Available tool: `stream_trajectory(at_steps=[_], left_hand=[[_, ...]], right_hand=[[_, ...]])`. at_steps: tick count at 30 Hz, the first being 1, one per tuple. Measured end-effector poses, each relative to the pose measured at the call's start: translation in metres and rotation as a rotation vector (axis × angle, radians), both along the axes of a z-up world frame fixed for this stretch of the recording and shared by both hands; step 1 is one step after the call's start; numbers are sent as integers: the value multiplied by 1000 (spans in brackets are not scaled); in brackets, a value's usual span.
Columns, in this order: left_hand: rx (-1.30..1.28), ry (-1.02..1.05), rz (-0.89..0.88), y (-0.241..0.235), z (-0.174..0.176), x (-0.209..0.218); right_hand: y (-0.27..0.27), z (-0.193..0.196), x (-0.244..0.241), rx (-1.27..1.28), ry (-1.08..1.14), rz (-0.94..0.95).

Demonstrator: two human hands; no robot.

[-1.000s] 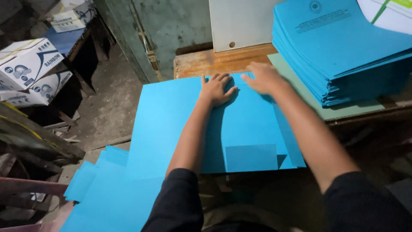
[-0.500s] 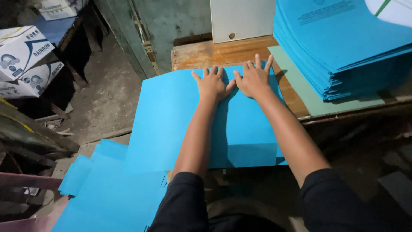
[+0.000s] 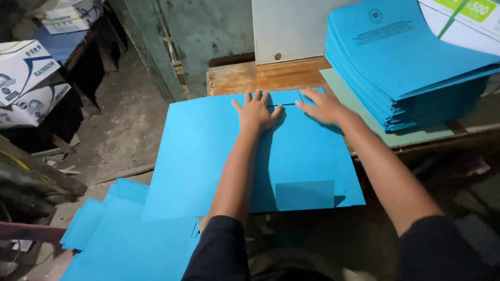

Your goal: Folding pre-cut blue paper sheets into folders and stacking them on a wooden table.

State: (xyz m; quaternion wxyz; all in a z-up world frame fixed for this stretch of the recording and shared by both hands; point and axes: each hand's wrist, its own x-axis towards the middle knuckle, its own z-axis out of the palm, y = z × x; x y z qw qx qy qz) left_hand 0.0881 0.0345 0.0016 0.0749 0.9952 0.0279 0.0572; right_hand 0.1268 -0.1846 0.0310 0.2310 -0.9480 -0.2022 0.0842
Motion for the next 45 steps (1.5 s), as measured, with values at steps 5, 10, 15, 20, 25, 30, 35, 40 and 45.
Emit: stream_trajectory(at_steps=[5,10,15,20,25,30,35,40,45], left_hand=[[13,-54,-26,3,-26,17],[25,-70,-138,4,-36,-35],[-70,-185,-385,25,-24,-168],[-442,-482,-336,14,-6,-311],[-676,-37,140,18,-23,-349],[-598,-176,304,16,-39,-331],[-587,-498,187,-8,-48,-309],[-534,-776,147,-17,-56,-289],[-516,-312,179,-26,-26,-311]], right_hand=[[-2,-8,-19,-136,-113,48],[-6,-13,-11,-157,-115,45],[-8,-15,-8,-183,-117,43],[-11,-21,-1,-59,-99,85],[-15,-26,-1,-63,-108,87],[-12,-18,-7,-29,-76,77],[-11,-20,-5,-36,-88,77],[-11,-18,-6,-32,-87,75],[-11,-14,-10,-32,-90,72]])
